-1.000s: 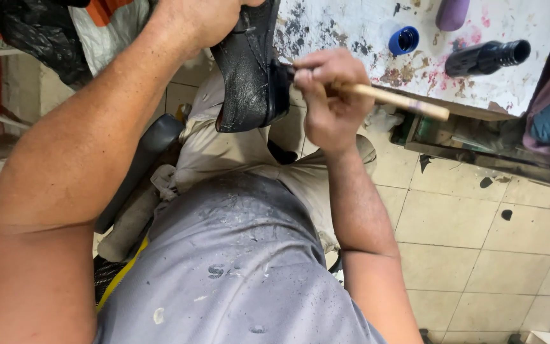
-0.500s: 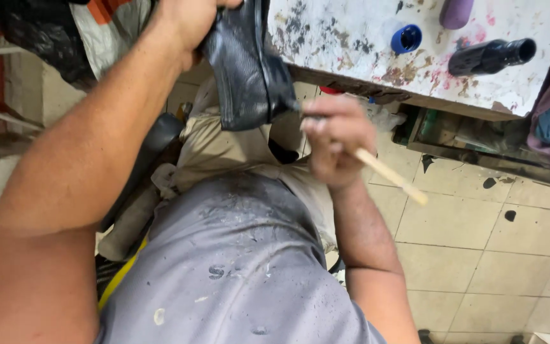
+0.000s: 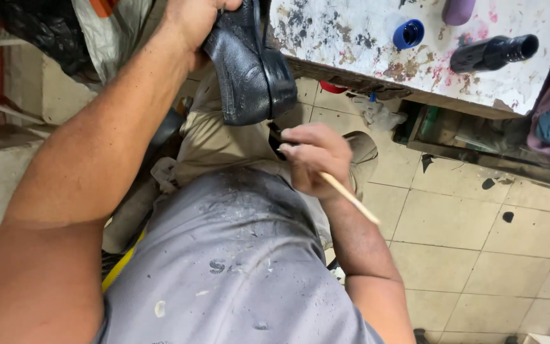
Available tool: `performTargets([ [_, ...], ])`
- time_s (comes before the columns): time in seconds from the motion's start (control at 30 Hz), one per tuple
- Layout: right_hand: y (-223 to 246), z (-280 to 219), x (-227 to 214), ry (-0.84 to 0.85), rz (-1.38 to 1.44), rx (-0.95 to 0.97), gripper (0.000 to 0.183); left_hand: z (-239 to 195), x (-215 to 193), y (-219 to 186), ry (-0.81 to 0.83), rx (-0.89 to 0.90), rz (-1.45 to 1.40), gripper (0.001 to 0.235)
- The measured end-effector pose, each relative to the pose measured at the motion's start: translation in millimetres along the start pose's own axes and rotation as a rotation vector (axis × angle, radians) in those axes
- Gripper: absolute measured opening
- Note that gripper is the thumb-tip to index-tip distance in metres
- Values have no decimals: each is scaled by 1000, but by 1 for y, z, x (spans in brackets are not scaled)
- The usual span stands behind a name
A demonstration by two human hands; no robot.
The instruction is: Applying liquid dye to a black leather shoe using a brush at a workbench
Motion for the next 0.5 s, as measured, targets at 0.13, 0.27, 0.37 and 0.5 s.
performTargets([
  [0.13, -24, -11, -14, 5, 18, 59, 16, -12, 8, -4, 7, 0, -4, 45],
  [0.27, -19, 0, -31, -133, 11, -38, 20, -42, 17, 3, 18, -35, -4, 32],
  [0.37, -22, -17, -18, 2, -39, 93, 17, -53, 29, -23, 39, -17, -4, 25],
  [0.5, -18, -27, -18, 37, -15, 276, 9, -60, 27, -24, 0, -58, 57, 23],
])
Point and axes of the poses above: each hand's wrist, its own z-axis towards the middle knuckle, its own x-axis out of the palm, y = z × x, the point moved 8 cm from there along z, towards the middle knuckle, and after that the axes turned 9 degrees about -x, right-handed, at the moved point
